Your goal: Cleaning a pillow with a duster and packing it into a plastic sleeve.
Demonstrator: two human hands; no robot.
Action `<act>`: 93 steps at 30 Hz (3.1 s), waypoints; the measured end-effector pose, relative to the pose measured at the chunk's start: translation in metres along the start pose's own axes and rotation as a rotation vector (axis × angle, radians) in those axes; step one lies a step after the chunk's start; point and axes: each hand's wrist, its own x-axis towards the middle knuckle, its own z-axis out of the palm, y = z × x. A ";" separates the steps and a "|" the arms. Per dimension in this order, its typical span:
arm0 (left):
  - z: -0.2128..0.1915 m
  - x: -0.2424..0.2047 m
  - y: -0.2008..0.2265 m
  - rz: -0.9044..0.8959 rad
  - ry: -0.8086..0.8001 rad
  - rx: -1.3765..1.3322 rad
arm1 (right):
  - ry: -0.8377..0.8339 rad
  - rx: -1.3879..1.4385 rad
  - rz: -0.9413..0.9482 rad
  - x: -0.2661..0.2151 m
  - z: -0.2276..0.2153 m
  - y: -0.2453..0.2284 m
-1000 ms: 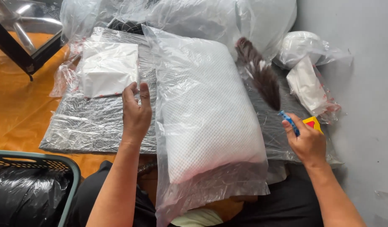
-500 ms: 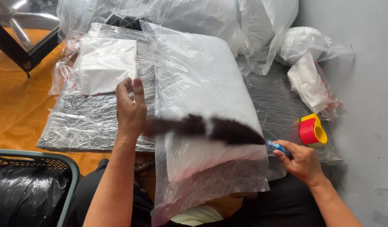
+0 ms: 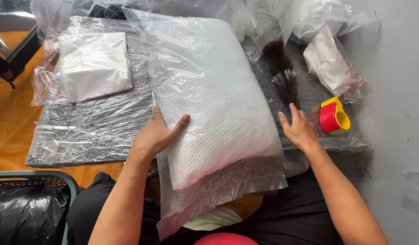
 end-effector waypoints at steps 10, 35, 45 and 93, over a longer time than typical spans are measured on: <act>0.037 0.085 -0.034 0.129 0.261 -0.407 | -0.127 1.249 -0.017 -0.043 -0.005 -0.110; 0.040 -0.081 -0.015 -0.083 0.049 -0.314 | 0.010 0.409 -0.236 -0.105 -0.007 -0.099; 0.039 -0.081 0.028 0.319 0.657 -0.641 | 0.265 0.759 -0.367 -0.130 0.056 -0.127; -0.015 -0.028 -0.165 0.125 0.353 -0.371 | -0.317 1.371 0.155 -0.120 0.055 -0.059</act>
